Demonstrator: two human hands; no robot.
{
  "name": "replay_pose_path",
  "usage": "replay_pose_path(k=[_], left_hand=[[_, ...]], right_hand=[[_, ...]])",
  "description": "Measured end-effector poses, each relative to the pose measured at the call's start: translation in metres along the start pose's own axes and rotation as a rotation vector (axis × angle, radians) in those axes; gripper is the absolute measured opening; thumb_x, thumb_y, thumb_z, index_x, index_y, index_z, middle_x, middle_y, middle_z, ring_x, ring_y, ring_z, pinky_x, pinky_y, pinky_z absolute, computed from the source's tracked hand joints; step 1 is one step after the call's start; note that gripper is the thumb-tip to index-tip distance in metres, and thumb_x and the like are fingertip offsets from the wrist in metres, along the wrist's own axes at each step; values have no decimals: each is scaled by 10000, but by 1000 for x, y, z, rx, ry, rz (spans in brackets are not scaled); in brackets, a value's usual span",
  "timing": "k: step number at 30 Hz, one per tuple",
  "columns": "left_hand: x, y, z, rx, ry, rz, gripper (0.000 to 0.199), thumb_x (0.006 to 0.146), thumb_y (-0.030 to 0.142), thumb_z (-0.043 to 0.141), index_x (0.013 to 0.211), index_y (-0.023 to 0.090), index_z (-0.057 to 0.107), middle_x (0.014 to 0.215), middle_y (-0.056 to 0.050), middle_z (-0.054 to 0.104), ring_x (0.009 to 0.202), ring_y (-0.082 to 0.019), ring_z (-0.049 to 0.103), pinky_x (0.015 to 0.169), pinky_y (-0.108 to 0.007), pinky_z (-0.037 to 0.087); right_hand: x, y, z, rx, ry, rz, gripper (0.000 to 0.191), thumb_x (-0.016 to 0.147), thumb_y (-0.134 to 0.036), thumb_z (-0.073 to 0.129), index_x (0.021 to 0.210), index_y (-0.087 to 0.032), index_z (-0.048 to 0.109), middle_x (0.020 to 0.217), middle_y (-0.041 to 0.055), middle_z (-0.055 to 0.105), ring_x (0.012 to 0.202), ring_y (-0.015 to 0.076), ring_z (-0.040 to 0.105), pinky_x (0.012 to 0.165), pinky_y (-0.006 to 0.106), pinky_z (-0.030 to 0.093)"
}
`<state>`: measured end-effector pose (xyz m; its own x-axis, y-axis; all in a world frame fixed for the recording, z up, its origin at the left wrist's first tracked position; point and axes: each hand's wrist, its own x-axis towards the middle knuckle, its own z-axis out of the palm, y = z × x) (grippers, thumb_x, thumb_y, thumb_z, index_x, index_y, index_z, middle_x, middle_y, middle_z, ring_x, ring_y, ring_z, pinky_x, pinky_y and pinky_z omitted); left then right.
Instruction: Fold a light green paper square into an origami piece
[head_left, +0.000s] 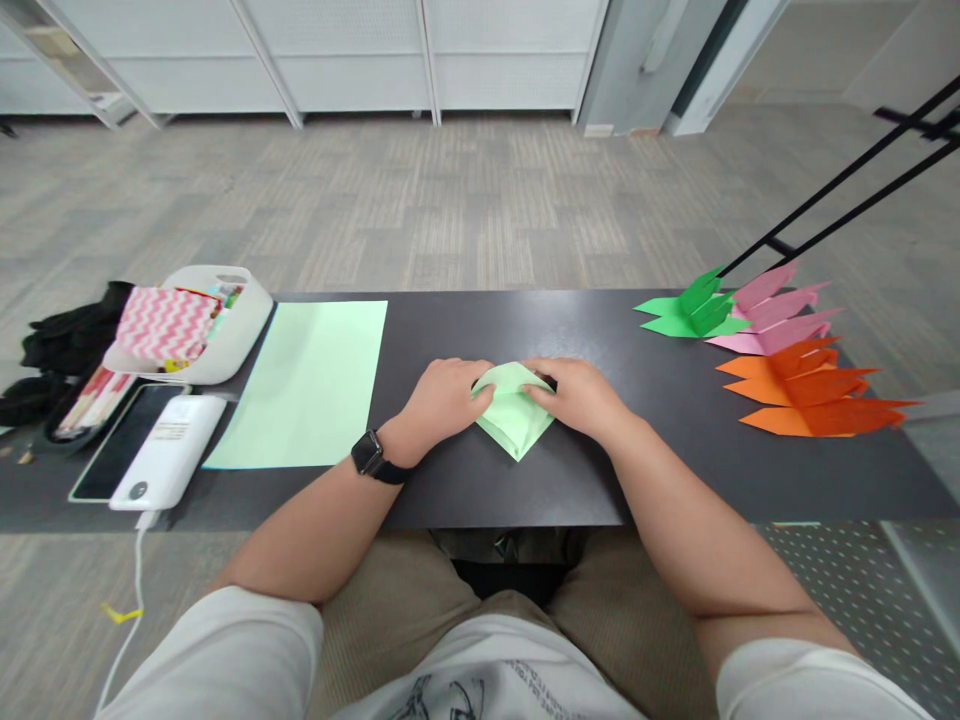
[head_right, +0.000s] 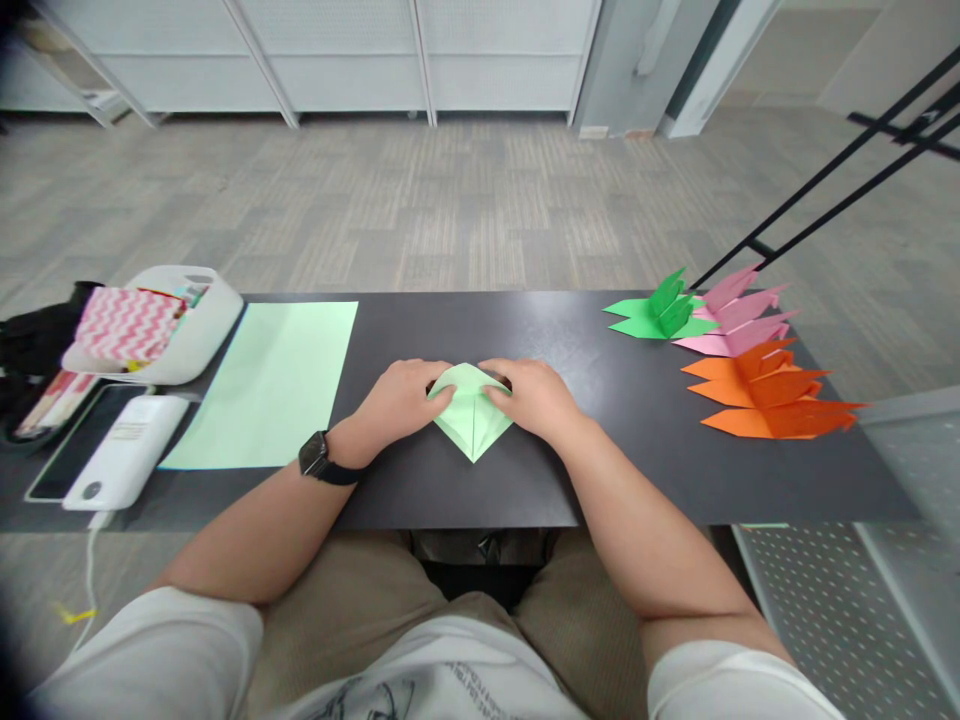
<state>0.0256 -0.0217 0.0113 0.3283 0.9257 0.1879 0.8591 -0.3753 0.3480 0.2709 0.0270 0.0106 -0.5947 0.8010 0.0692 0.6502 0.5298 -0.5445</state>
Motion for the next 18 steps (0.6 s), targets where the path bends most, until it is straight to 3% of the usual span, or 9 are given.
replay_pose_path(k=[7,11,15,18], left_hand=[[4,-3,1,-93,-17,-83,199,969,287,655,1150,229,711,898,-43,779,837,-272,733,800,-403,556],[4,-2,0,-283,12,-90,467,915,264,720,1364,237,597,1077,-45,787,924,-255,740,886,-422,579],[2,-4,-8,-372,149,12,349,963,255,657,1301,223,574,1171,-78,728,985,-224,715,947,-405,581],[2,-9,-16,-287,148,155,338,953,77,505,1228,217,643,1214,-97,695,1116,-228,677,1037,-413,557]], right_hand=[[2,1,0,45,108,60,281,902,-213,675,1168,-259,756,878,11,775,761,205,673,730,332,475],[5,1,0,-6,108,128,131,900,-246,667,1008,-245,741,770,-3,709,682,190,604,659,320,400],[8,0,-1,-14,101,155,60,891,-266,676,924,-245,722,729,-8,681,638,180,558,616,315,353],[9,0,-3,-15,79,164,80,883,-255,682,943,-245,735,757,-2,697,656,183,569,626,316,360]])
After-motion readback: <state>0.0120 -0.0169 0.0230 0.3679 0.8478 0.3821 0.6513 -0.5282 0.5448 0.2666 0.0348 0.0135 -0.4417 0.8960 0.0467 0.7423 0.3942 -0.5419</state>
